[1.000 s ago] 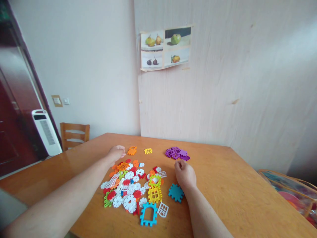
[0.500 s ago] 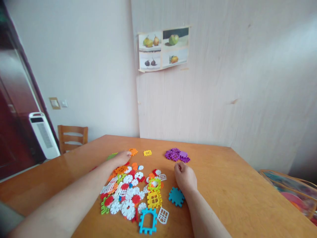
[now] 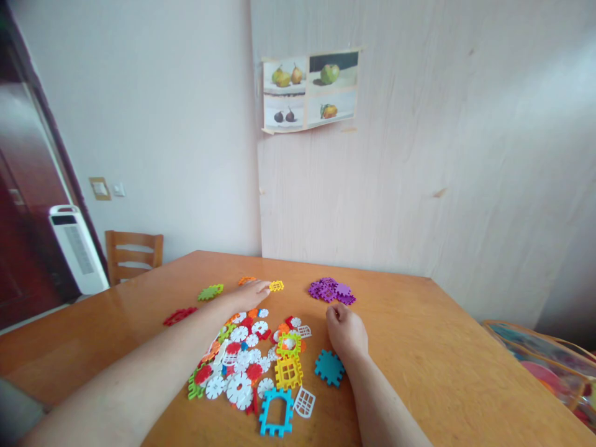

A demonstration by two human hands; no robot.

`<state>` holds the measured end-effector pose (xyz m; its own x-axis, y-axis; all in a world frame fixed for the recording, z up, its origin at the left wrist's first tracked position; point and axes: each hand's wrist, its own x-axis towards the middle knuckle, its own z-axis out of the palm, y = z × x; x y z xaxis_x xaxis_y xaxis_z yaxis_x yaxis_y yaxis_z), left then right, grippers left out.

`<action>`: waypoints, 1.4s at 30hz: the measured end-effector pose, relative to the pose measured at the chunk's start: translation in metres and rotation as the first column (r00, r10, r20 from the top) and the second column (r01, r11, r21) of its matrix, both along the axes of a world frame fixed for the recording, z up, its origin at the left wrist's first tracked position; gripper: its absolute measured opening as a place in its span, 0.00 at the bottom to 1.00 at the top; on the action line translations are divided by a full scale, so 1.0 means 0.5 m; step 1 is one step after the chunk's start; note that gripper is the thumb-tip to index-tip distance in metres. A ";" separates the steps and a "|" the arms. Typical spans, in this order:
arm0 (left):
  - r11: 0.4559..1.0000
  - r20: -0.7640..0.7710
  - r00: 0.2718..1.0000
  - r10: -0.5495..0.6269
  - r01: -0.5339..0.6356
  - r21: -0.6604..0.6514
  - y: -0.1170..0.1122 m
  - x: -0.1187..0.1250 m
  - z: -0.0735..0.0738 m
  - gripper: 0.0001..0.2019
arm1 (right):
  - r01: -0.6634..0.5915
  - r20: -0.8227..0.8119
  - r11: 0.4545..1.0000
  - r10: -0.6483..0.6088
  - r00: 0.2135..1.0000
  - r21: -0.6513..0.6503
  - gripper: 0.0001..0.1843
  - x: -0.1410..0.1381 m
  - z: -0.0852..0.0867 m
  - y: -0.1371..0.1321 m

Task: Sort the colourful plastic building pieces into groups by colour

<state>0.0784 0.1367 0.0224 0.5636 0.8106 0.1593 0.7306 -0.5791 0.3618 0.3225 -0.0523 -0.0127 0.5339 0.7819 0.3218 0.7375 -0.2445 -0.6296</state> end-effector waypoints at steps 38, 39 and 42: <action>0.995 0.042 0.995 0.092 -0.091 -0.025 -0.078 -0.206 0.042 0.07 | -0.037 0.005 0.998 0.038 0.999 -0.048 0.18 0.015 -0.007 0.004; 0.994 0.081 0.991 0.104 -0.105 0.006 -0.069 -0.203 0.045 0.08 | -0.039 0.007 0.998 0.039 0.999 -0.050 0.18 0.015 -0.008 0.004; 0.978 0.236 0.954 0.187 -0.203 0.045 -0.039 -0.190 0.047 0.11 | -0.042 0.012 0.998 0.043 0.999 -0.041 0.19 0.015 -0.011 0.005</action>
